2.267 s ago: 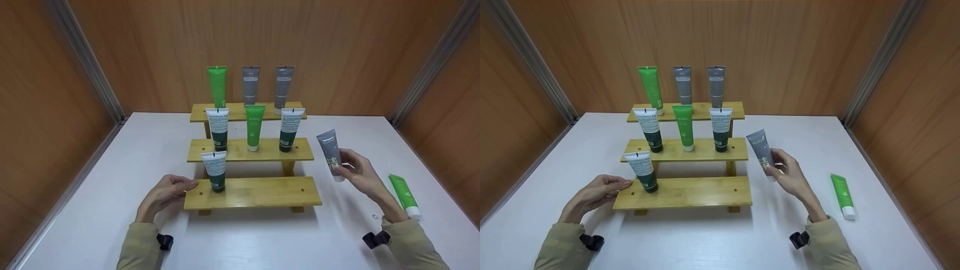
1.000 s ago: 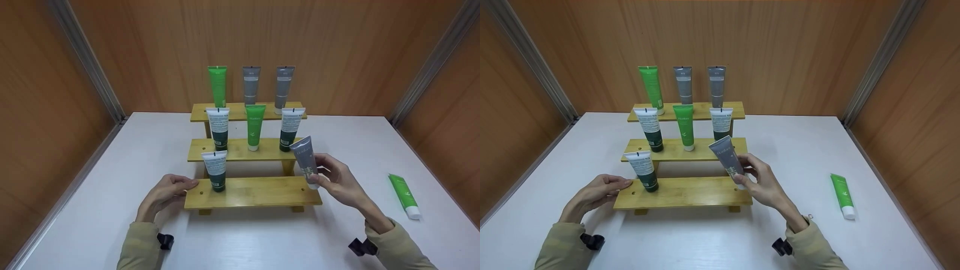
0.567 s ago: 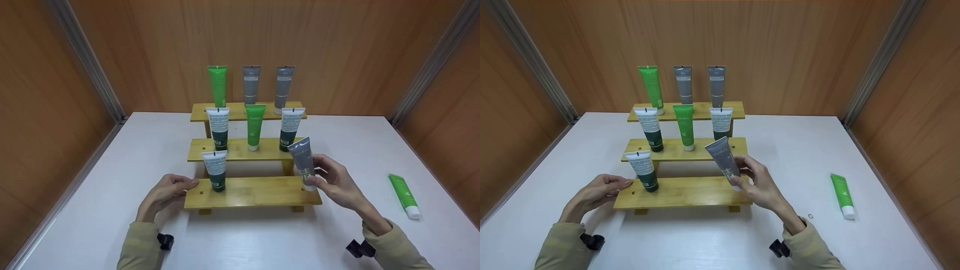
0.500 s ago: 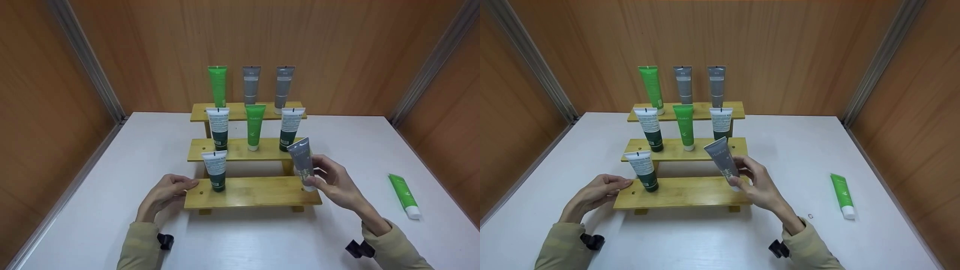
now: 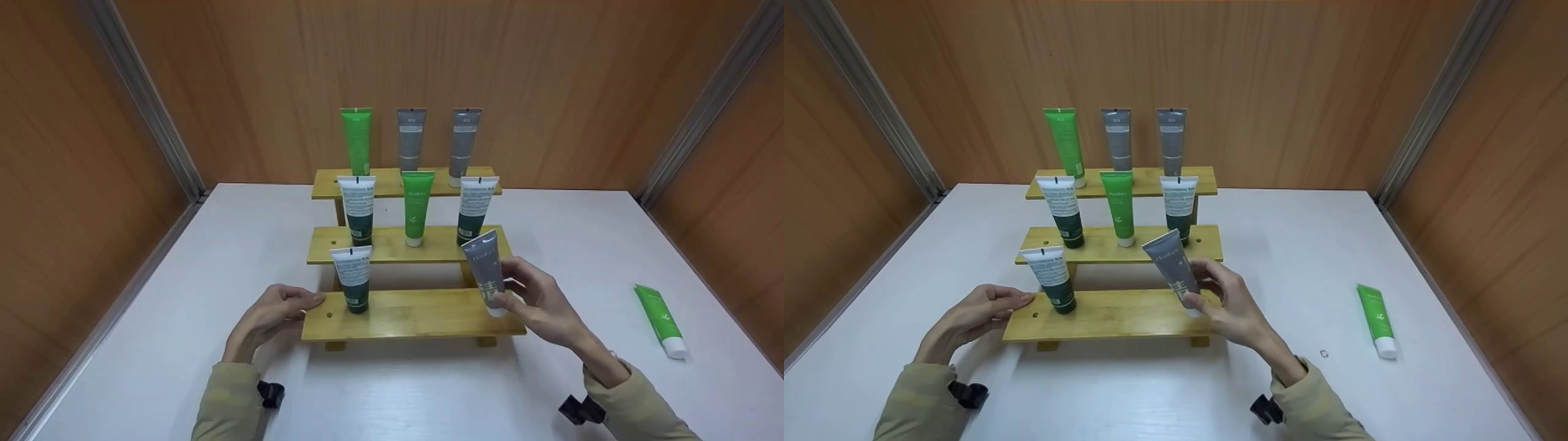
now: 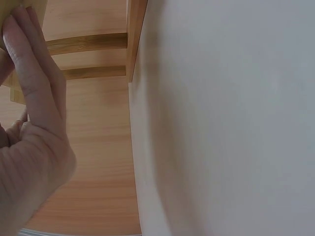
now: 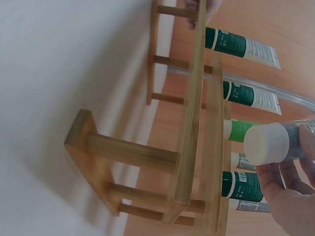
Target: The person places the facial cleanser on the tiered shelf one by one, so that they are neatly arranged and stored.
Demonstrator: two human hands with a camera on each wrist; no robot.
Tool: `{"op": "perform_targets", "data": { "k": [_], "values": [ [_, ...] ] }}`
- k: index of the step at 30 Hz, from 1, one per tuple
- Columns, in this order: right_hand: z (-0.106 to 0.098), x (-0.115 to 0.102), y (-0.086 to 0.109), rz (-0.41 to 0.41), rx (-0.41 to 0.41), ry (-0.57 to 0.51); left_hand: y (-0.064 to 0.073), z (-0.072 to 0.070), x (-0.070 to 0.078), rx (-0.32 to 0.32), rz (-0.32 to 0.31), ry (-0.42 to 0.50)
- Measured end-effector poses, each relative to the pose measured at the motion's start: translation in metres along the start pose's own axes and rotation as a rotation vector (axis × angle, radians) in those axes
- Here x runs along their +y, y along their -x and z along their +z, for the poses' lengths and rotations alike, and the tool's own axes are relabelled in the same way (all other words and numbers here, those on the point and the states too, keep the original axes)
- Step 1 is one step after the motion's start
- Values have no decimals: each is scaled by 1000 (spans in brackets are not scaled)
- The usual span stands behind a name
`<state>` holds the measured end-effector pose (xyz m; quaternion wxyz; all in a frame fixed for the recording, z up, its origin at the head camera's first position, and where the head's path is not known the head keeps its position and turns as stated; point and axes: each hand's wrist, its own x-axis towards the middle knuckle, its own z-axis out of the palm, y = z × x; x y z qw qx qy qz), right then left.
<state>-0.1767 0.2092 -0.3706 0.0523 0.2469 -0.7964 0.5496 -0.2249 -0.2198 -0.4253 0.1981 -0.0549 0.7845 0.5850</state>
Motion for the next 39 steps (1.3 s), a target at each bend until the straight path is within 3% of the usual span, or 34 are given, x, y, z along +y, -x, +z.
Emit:
{"op": "perform_targets", "data": {
  "k": [14, 21, 32, 39],
  "values": [
    [6, 10, 0, -27, -39, -29, 0, -1, 0, -12, 10, 14],
    [12, 10, -2, 22, -15, -57, 1, -2, -3, -43, 48, 42],
    [26, 14, -12, 71, -16, -52, 1, -2, -2, -31, 44, 33],
    [40, 17, -20, 81, -31, -103, 1, -2, -2, -31, 43, 35]
  ]
}}
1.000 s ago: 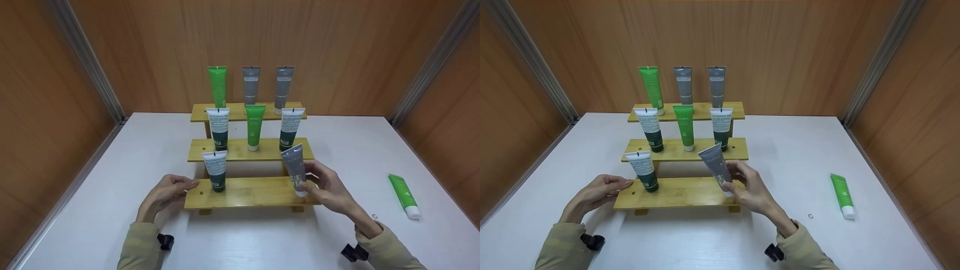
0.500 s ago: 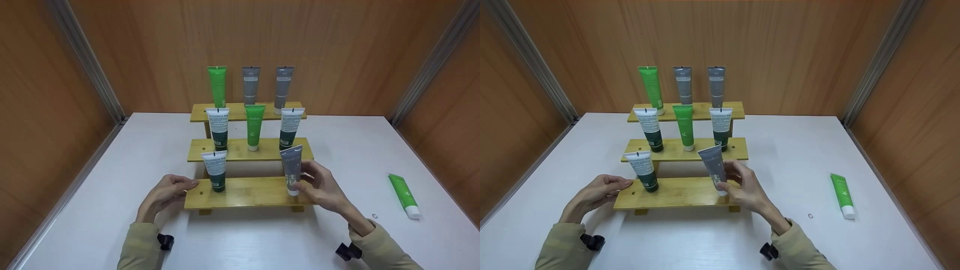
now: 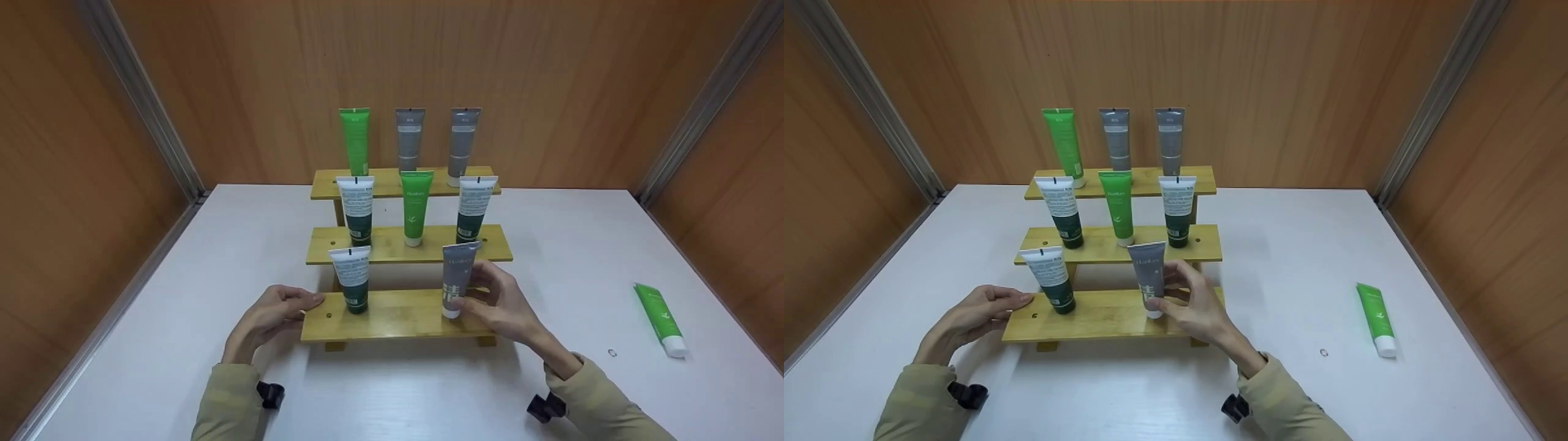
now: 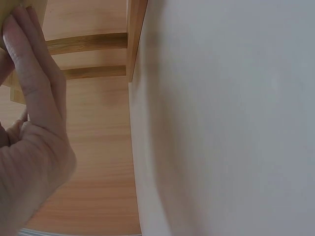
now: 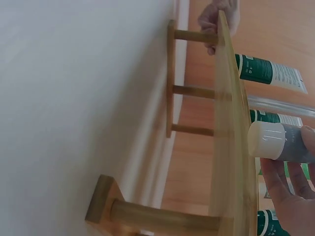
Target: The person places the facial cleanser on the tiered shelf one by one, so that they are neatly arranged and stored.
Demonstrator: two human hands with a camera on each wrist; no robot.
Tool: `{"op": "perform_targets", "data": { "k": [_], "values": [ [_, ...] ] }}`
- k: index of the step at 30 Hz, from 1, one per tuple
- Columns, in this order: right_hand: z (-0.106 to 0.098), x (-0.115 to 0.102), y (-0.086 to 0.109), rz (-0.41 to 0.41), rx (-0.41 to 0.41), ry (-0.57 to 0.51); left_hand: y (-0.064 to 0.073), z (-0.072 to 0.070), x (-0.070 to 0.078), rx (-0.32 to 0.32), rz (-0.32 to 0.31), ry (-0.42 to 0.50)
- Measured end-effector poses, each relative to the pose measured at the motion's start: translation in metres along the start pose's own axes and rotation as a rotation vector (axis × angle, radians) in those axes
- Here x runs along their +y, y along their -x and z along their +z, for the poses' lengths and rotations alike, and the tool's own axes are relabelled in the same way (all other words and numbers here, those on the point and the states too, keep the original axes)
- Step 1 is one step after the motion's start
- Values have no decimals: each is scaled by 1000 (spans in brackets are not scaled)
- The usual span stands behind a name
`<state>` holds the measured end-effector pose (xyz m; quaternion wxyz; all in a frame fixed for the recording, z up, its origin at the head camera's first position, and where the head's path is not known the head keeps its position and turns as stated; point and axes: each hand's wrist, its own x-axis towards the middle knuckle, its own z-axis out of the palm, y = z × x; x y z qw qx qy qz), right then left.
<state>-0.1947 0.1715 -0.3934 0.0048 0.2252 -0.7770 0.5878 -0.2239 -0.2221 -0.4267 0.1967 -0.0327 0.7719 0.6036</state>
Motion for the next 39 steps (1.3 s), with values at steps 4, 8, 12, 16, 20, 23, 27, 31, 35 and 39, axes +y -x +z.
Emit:
{"op": "perform_targets", "data": {
  "k": [4, 8, 12, 16, 20, 23, 27, 31, 35, 39],
  "values": [
    [8, 1, -4, 6, 3, -18, 0, 0, 0, 0, 0, 0],
    [16, 2, -9, 3, 19, -11, 0, 0, 1, 0, -8, 10],
    [22, 1, -13, -21, 23, -23, 0, 0, 1, 1, -17, 16],
    [29, 0, -18, -33, 4, -63, 0, 0, 1, 9, -21, 5],
    [34, 1, -22, -39, -16, -89, 0, 0, 1, 7, -20, 2],
    [37, 1, -24, -38, -18, -106, -1, 0, 0, 4, -17, 2],
    [40, 1, -26, -36, -12, -116, -1, 0, 1, 12, -25, -4],
    [42, 1, -27, -37, -11, -117, -1, 1, 1, 20, -29, -5],
    [42, 2, -27, -33, -11, -108, -1, 0, 1, 12, -22, -1],
    [44, 4, -27, -40, -3, -110, 0, 0, 1, -10, -9, 12]
  ]
}}
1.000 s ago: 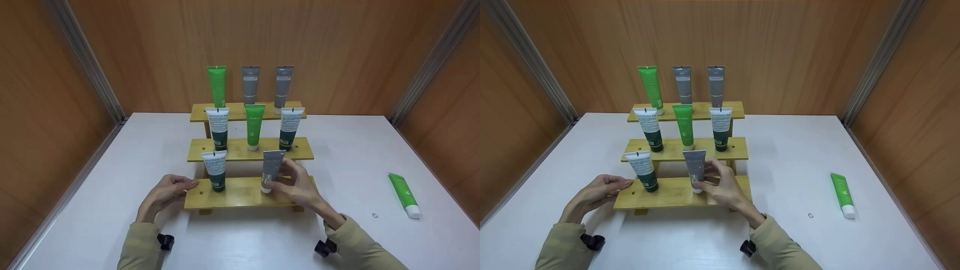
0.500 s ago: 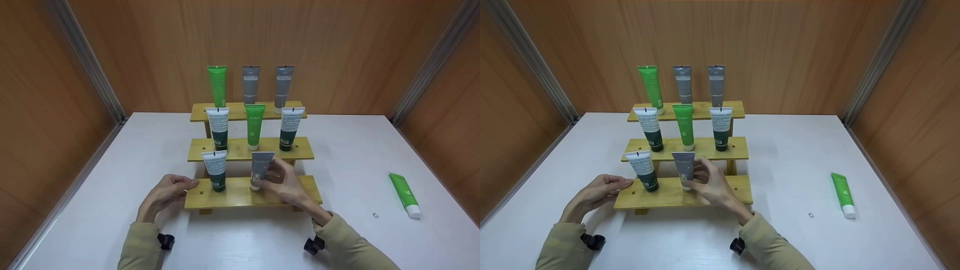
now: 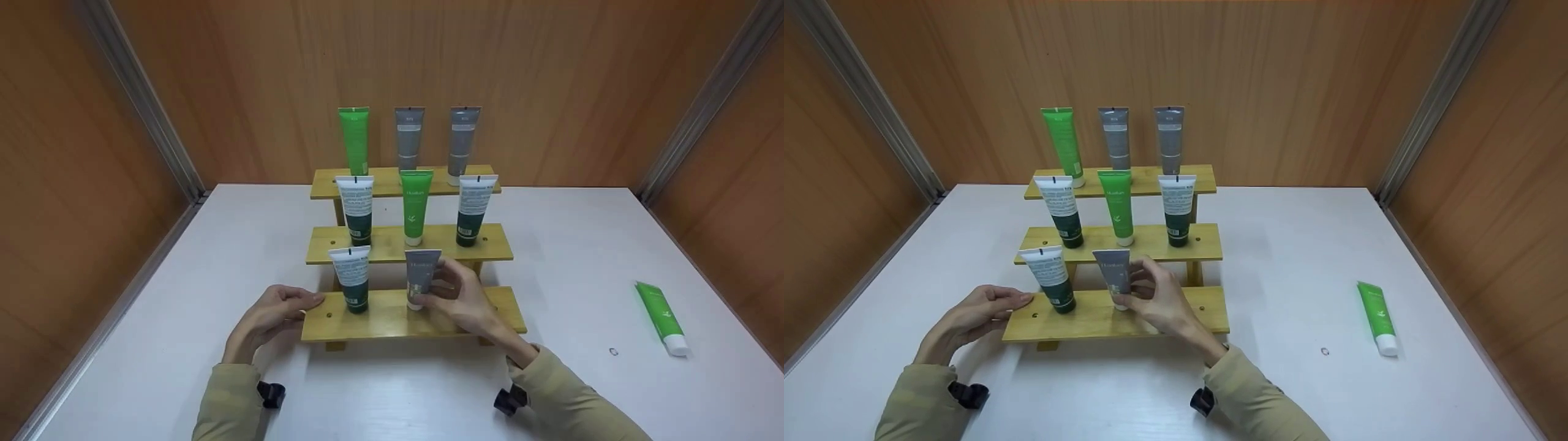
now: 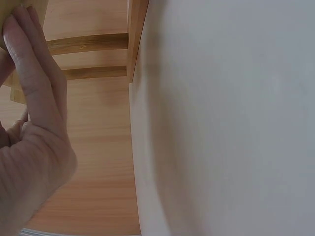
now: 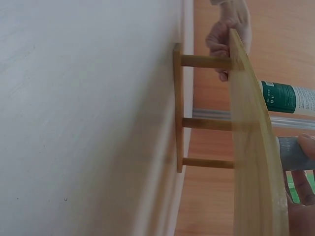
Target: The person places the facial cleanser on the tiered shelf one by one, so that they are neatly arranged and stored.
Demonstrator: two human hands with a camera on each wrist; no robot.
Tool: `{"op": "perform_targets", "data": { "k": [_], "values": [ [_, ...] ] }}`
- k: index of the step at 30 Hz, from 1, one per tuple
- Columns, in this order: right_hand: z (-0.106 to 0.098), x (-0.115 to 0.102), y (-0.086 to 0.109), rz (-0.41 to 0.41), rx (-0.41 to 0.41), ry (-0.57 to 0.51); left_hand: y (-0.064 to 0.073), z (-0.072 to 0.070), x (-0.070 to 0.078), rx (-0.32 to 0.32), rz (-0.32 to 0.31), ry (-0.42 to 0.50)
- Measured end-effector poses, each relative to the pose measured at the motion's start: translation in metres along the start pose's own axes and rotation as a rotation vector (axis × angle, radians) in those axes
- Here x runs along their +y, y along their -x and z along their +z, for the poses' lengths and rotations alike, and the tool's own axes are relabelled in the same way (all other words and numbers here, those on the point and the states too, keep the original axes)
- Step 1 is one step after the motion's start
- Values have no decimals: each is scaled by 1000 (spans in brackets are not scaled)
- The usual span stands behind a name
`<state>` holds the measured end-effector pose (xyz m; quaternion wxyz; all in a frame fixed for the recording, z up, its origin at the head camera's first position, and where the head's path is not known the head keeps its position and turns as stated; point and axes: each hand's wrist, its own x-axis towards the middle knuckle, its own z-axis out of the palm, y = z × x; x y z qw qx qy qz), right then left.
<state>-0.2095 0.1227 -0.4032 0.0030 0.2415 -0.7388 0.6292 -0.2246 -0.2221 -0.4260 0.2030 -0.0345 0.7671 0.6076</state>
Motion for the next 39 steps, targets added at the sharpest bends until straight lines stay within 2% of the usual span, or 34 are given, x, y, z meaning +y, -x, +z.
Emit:
{"op": "perform_targets", "data": {
  "k": [8, 21, 24, 28, 34, 39],
  "values": [
    [1, 2, -2, 19, 18, -10, 0, -1, 0, -13, 8, 3],
    [-5, 1, 2, 11, 8, -19, 0, 0, 1, 21, -21, -14],
    [-11, 0, 8, -25, 5, -30, 0, 1, 1, 22, -27, -14],
    [-26, -2, 16, -69, 11, 20, 0, 0, 2, 16, -16, -9],
    [-53, -2, 26, -94, 73, 87, 1, -1, 1, -11, 15, 4],
    [-72, 3, 35, -144, 118, 97, -1, 0, 0, 9, 3, -12]
  ]
}}
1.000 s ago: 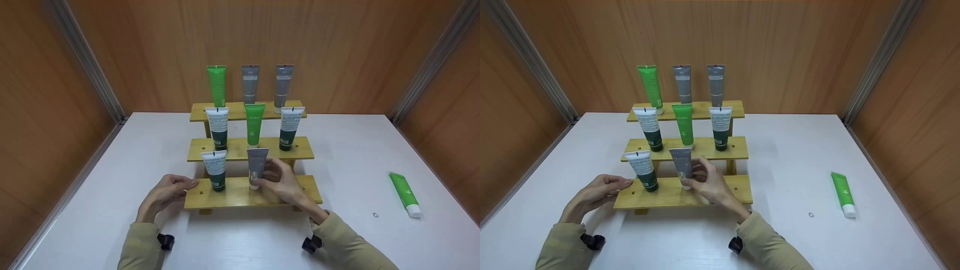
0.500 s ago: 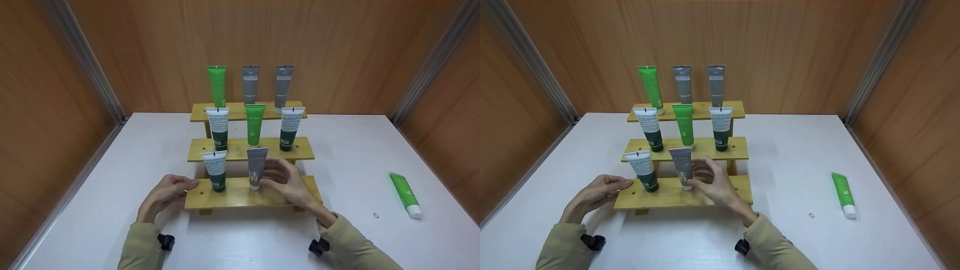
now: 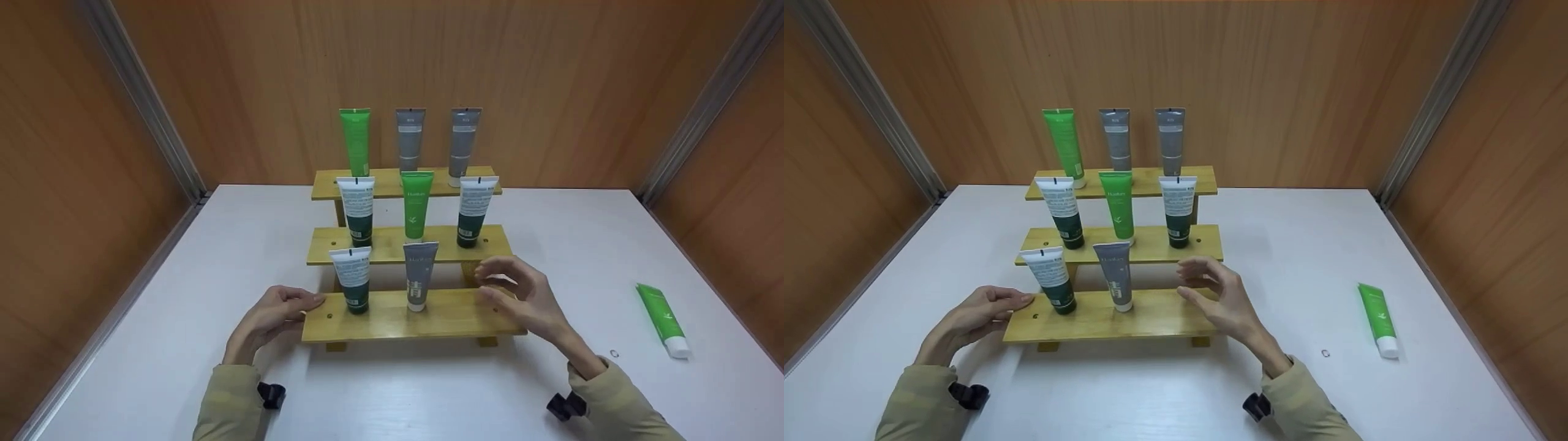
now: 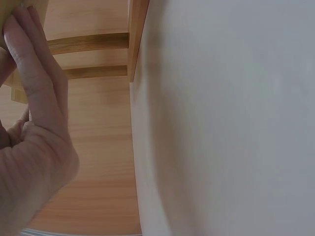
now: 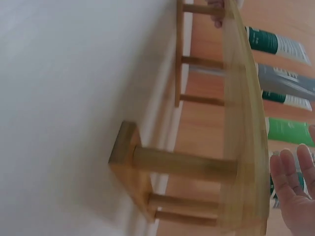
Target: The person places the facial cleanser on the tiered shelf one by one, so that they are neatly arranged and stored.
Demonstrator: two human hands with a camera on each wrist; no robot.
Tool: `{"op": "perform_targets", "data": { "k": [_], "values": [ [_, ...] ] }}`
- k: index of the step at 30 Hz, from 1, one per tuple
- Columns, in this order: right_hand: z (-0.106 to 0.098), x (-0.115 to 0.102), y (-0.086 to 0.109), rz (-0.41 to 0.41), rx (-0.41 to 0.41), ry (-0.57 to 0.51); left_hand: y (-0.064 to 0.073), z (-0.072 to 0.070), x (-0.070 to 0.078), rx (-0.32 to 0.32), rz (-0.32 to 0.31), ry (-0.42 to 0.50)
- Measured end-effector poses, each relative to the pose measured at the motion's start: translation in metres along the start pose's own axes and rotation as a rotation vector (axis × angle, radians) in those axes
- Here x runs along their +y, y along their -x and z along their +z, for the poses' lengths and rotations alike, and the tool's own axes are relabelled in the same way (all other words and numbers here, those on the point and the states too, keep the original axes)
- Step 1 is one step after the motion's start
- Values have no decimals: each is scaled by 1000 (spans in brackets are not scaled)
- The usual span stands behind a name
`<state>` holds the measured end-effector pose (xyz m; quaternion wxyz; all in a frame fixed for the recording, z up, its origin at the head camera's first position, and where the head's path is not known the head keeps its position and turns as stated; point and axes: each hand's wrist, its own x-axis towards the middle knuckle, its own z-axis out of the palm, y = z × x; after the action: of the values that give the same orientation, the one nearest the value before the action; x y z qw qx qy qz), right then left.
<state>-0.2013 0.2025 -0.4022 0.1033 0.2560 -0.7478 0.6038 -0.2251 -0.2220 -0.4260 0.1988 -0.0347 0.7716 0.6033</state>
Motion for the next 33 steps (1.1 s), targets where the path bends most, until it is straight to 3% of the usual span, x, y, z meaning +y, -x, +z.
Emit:
{"op": "perform_targets", "data": {
  "k": [12, 18, 25, 33],
  "values": [
    [-21, 4, 6, -72, 31, 59, -1, 2, -2, 12, -3, -28],
    [-36, 3, 8, -60, 45, 106, -1, 2, 0, 21, -16, -21],
    [-60, 3, 12, -50, 30, 148, 0, 0, -1, -13, -3, -7],
    [-89, 9, 20, -28, 73, 204, 1, 2, 1, 13, -24, -27]
  ]
}}
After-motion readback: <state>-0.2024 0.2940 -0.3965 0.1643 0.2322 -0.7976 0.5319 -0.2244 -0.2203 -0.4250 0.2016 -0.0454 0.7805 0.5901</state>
